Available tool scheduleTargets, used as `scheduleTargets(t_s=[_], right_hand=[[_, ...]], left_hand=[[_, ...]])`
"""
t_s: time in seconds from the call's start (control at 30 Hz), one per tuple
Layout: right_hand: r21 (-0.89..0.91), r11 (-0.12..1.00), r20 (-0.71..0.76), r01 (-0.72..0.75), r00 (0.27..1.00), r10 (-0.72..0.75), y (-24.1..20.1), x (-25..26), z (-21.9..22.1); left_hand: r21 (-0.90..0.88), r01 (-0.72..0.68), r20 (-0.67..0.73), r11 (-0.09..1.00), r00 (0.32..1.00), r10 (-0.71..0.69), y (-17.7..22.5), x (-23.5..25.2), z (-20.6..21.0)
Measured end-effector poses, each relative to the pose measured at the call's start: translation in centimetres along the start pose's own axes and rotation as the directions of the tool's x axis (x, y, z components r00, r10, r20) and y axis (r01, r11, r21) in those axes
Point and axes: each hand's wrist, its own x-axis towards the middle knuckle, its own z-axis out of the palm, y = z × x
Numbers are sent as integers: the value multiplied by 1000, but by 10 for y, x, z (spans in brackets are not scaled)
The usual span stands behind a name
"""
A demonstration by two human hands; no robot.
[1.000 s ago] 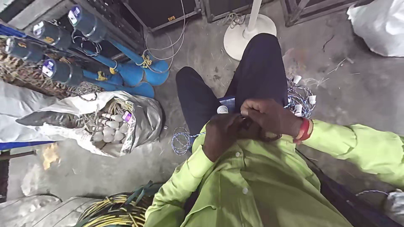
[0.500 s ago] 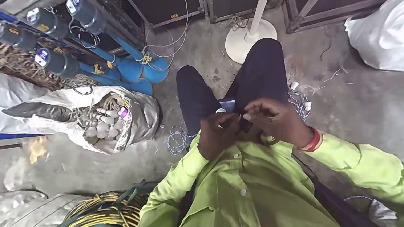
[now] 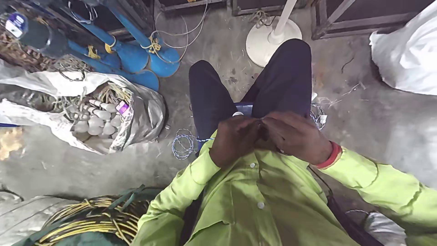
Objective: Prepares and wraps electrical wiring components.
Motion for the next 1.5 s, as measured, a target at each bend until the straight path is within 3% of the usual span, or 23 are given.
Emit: scheduleTargets(t_s=[0.13,0.23,0.3,0.37,0.4,0.43,0.47,0.57,0.67,0.77,0.87,1.0,1.23,1.3,1.43,1.5], right_hand=[[56,993,111,-107,989,100,0,4,-4],[246,896,257,-370,916,308,2,9,-14],[439,639,454,-632,770,449,5,14,-21],[600,242,641,-762,639,425,11,16,-24],[628,128,678,-768,620,395,12,15,-24],[641,111,676,-759,628,386,12,15,-24],[646,192,642,-739,661,388,11,14,-25],[586,569,442,-577,816,373,10,11,-25],[447,809,258,-382,921,293,8,10,-23],[163,981,134,-109,987,87,9,11,-22],[-47,996,131,75,989,-68,11,9,-20],[-109,976,137,188,975,-173,15,5,-14],[-57,979,49,197,980,-194,17,-1,-5],[-15,990,11,139,990,-139,15,-2,-2],[204,956,61,-208,978,200,3,-2,-1],[268,919,94,-290,957,275,4,-1,-4]], left_hand=[[32,-7,-3,999,1000,7,2,-1,5],[31,-29,-23,999,999,30,4,1,8],[-16,-12,-3,1000,1000,12,8,2,6],[-71,-15,7,997,1000,16,11,5,4],[-99,-4,12,995,1000,5,11,6,3],[-128,16,17,992,1000,-14,12,7,2],[-152,38,21,988,999,-35,11,7,1],[-182,60,28,982,998,-56,8,5,-1],[-180,65,30,981,998,-60,8,5,-1],[-114,41,34,993,999,-38,7,5,0],[-40,13,33,999,999,-11,7,5,0],[-37,18,80,999,997,-14,4,5,-3],[-359,132,218,924,974,-54,-1,8,-6],[-444,185,259,877,963,-73,1,8,-8],[-507,256,256,823,957,-140,9,5,-8],[-556,270,240,786,958,-159,4,7,-6]])
